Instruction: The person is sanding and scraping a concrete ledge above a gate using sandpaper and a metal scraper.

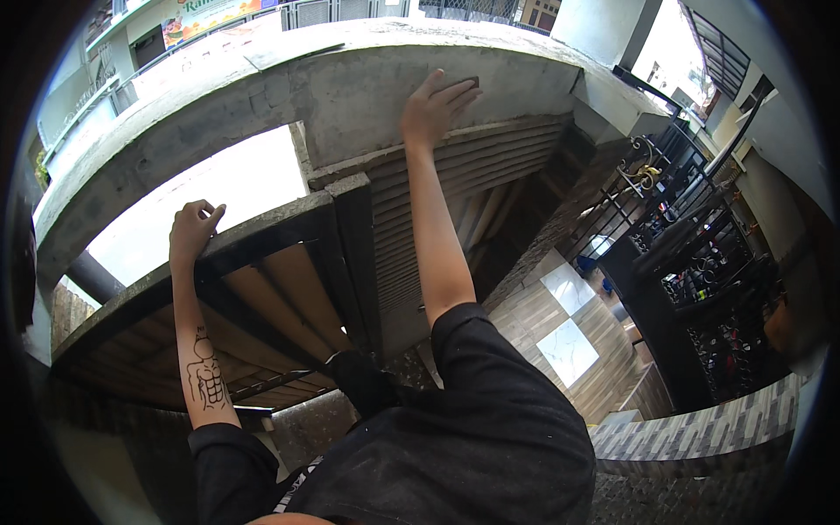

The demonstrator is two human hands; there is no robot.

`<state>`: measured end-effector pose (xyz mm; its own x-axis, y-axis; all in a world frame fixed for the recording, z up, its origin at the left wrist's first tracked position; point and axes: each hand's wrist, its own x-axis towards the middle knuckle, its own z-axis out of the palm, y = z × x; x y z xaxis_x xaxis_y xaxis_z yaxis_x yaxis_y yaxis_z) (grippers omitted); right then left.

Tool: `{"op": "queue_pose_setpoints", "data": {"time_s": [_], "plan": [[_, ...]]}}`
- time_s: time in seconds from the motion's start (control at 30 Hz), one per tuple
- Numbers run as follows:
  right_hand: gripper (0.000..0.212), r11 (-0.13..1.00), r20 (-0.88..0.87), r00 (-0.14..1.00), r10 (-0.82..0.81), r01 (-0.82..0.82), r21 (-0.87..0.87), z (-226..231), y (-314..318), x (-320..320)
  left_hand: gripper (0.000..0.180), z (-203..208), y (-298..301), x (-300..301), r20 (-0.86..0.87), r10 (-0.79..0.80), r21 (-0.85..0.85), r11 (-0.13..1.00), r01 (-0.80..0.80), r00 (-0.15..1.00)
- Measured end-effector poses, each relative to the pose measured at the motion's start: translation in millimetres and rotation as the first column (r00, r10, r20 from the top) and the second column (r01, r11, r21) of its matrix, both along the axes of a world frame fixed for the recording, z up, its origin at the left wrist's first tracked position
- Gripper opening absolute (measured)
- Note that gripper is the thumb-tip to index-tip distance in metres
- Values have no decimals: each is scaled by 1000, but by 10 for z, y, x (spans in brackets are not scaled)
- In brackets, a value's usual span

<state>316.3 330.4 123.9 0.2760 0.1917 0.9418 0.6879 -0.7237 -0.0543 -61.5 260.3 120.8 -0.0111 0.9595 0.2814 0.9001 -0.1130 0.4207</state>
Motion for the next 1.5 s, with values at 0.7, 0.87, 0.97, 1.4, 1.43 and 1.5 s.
{"op": "queue_pose_setpoints", "data": {"time_s": [0.7, 0.87, 0.97, 1.4, 1.43, 1.5], "plan": [[52, 345, 178, 344, 922, -938, 23, 85, -492, -228, 35, 8, -47, -57, 13, 6, -57, 998, -6, 1000], [49, 259, 180, 326, 928, -913, 316, 220, -370, 96, 34, 22, -48, -6, 6, 21, -54, 998, -21, 1000], [48, 250, 260, 329, 908, -923, 293, 278, -358, 113, 32, 22, -39, -46, 16, 39, -51, 998, -38, 999], [46, 179, 337, 272, 901, -942, 283, 396, -219, 250, 32, -2, -48, -21, 68, 62, -36, 998, -59, 996], [47, 183, 328, 285, 901, -934, 308, 407, -229, 236, 32, 1, -42, -23, 66, 58, -32, 998, -56, 996], [47, 185, 316, 293, 903, -926, 330, 346, -254, 111, 32, 27, -26, -22, 65, 61, -38, 998, -59, 996]]}}
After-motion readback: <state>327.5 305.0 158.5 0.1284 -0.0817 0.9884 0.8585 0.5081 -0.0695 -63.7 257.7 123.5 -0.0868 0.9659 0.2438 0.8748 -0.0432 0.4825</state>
